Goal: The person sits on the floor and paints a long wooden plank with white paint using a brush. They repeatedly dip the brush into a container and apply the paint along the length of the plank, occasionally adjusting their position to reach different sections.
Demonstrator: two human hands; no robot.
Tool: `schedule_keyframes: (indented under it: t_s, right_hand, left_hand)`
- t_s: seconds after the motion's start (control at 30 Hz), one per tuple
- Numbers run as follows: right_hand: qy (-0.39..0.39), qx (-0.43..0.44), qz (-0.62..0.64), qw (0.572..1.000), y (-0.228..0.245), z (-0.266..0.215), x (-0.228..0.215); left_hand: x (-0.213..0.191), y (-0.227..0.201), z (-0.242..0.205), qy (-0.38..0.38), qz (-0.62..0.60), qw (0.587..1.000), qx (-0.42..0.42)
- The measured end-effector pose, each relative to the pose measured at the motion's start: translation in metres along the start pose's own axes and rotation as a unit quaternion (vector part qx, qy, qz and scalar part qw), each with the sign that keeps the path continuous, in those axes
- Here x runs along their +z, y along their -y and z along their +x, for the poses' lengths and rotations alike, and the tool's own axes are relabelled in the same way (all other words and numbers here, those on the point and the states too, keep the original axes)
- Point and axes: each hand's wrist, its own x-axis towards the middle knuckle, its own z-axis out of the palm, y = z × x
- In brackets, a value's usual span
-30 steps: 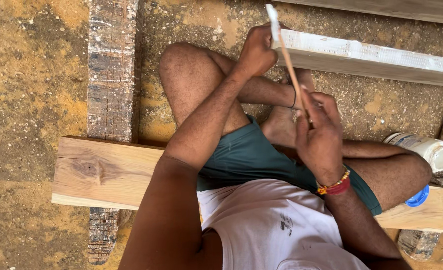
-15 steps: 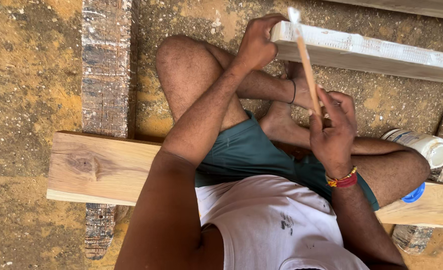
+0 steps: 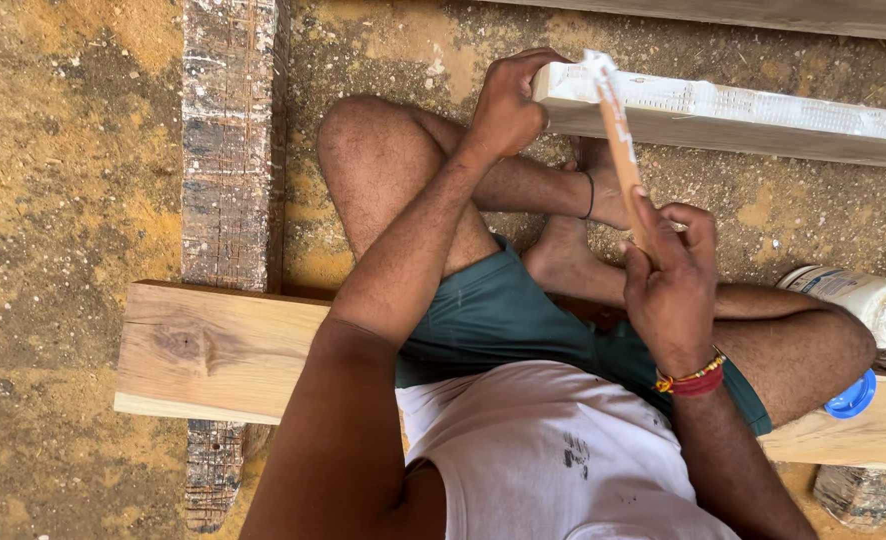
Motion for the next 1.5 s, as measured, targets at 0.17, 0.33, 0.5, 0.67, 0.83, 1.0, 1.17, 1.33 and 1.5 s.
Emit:
schedule_keyframes:
  t_s: [0.17, 0.33, 0.5, 0.67, 0.83, 1.0, 1.17, 1.33, 1.5]
  right_hand:
    - [0.025, -0.025, -0.006, 0.999, 0.004, -0.016, 0.007]
    - [-0.009, 0.029, -0.057, 0.998, -0.020, -0.018, 0.001]
    - [-0.046, 0.063, -0.097, 0.992, -0.063, -0.038, -0.017]
    - [-0.065, 0.084, -0.082, 0.991, -0.075, -0.053, -0.021]
    - [-0.058, 0.101, -0.049, 0.992, -0.086, -0.057, -0.019]
    - [-0.100, 0.097, -0.058, 0.989, -0.114, -0.050, -0.043]
    - [-0.050, -0.069, -0.213, 0.973, -0.151, 0.016, -0.114]
    - [0.124, -0.115, -0.186, 0.968, -0.212, 0.138, -0.155]
    - [0.262, 0.080, -0.303, 0.913, -0.237, 0.216, -0.134]
  left_hand:
    - [-0.001, 0.001, -0.008, 0.014, -0.027, 0.999, -0.021]
    - [-0.004, -0.005, -0.006, 0.014, -0.003, 0.999, -0.040]
    - [-0.001, 0.002, -0.006, 0.031, -0.014, 0.998, -0.054]
    - [-0.005, 0.000, -0.007, 0.033, -0.025, 0.998, -0.049]
    - [-0.008, -0.010, -0.010, 0.039, 0.003, 0.998, -0.058]
    - [-0.011, -0.015, -0.010, 0.038, -0.010, 0.995, -0.091]
    - [-0.010, -0.016, -0.008, 0.039, -0.004, 0.998, -0.056]
    - [-0.010, -0.018, -0.012, 0.030, 0.000, 0.997, -0.066]
    - [-0.008, -0.017, -0.007, 0.032, 0.004, 0.995, -0.094]
